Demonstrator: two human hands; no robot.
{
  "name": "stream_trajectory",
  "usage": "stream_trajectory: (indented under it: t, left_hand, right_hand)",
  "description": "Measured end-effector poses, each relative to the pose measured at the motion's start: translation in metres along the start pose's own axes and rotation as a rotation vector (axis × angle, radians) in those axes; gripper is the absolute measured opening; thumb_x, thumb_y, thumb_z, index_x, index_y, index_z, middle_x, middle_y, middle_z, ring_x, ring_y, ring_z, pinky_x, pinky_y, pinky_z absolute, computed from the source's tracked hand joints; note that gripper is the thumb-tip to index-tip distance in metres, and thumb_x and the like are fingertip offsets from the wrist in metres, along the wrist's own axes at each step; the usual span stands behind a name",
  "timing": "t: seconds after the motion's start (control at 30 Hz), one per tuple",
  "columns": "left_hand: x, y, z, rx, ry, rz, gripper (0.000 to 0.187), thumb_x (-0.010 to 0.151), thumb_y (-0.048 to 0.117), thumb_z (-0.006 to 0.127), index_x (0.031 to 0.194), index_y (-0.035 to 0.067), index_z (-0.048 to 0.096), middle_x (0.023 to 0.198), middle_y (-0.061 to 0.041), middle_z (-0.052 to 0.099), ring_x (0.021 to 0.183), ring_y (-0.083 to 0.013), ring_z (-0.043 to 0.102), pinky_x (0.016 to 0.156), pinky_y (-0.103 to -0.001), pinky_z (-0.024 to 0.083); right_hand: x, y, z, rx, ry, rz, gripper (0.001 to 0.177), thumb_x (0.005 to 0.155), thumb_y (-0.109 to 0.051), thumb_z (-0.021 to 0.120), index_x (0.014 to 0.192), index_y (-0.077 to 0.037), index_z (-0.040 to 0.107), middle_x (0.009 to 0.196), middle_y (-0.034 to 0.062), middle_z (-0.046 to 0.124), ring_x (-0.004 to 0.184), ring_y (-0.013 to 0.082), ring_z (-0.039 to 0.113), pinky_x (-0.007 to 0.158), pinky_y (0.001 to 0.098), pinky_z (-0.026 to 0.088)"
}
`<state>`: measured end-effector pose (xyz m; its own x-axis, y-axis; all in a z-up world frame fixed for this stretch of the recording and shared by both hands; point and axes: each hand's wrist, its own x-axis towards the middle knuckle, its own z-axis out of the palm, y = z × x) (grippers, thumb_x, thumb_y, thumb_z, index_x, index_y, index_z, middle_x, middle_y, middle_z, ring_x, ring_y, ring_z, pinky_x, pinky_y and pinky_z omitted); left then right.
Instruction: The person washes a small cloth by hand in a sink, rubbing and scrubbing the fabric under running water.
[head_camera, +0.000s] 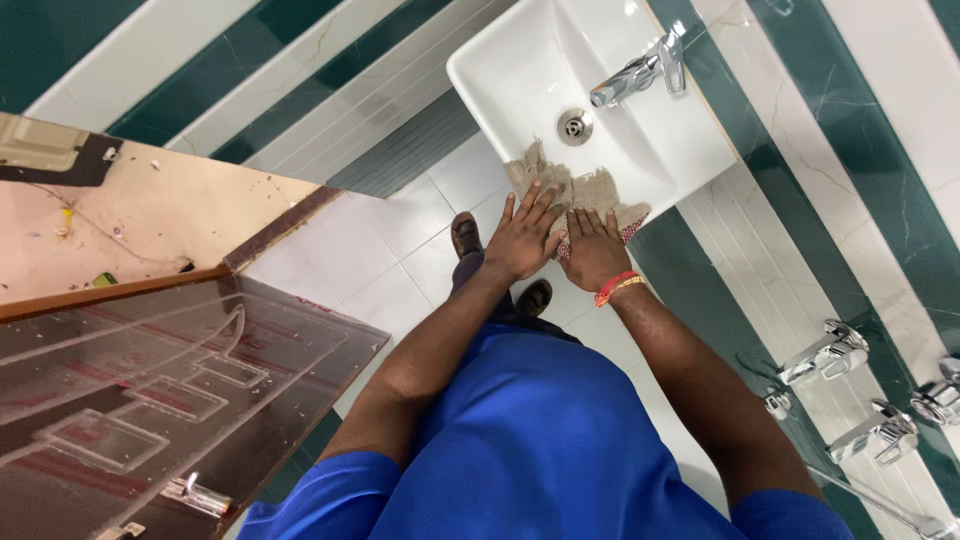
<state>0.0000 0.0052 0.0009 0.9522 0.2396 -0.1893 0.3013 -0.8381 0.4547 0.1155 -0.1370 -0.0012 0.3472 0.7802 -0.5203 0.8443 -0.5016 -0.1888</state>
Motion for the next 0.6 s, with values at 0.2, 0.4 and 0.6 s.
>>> stream_trajectory:
  t: [0.2, 0.4, 0.6]
  left_hand:
    - [0.022, -0.047, -0.037, -0.006, 0.005, -0.008, 0.058, 0.107, 0.051, 0.033, 0.156, 0.022, 0.043, 0.171, -0.002, 0.02, 0.158, -0.0218, 0.004, 0.127, -0.058, 0.005]
    - [0.075, -0.113, -0.093, 0.087, 0.048, -0.053, 0.054, 0.11, 0.046, 0.035, 0.154, 0.017, 0.047, 0.171, -0.004, 0.022, 0.16, -0.0244, 0.008, 0.128, -0.057, 0.008]
    - [0.144, -0.165, -0.14, 0.336, -0.068, 0.008, 0.052, 0.11, 0.037, 0.036, 0.159, 0.017, 0.038, 0.173, 0.007, 0.014, 0.161, -0.0168, 0.004, 0.13, -0.055, 0.003]
  right_hand:
    - [0.048, -0.008, -0.029, 0.439, -0.126, -0.021, 0.099, 0.097, -0.063, 0.046, 0.163, -0.002, 0.004, 0.17, 0.0229, 0.008, 0.157, 0.0341, 0.007, 0.125, 0.0512, 0.009]
    - [0.144, -0.018, -0.039, 0.745, -0.005, -0.119, 0.087, 0.102, -0.062, 0.035, 0.163, -0.004, 0.011, 0.171, 0.0182, 0.008, 0.16, 0.031, 0.003, 0.128, 0.0446, 0.008]
    - [0.245, -0.044, -0.049, 0.812, 0.152, -0.032, 0.071, 0.109, -0.048, 0.036, 0.165, -0.008, 0.02, 0.175, 0.0157, 0.008, 0.163, 0.0278, 0.004, 0.131, 0.0396, 0.007]
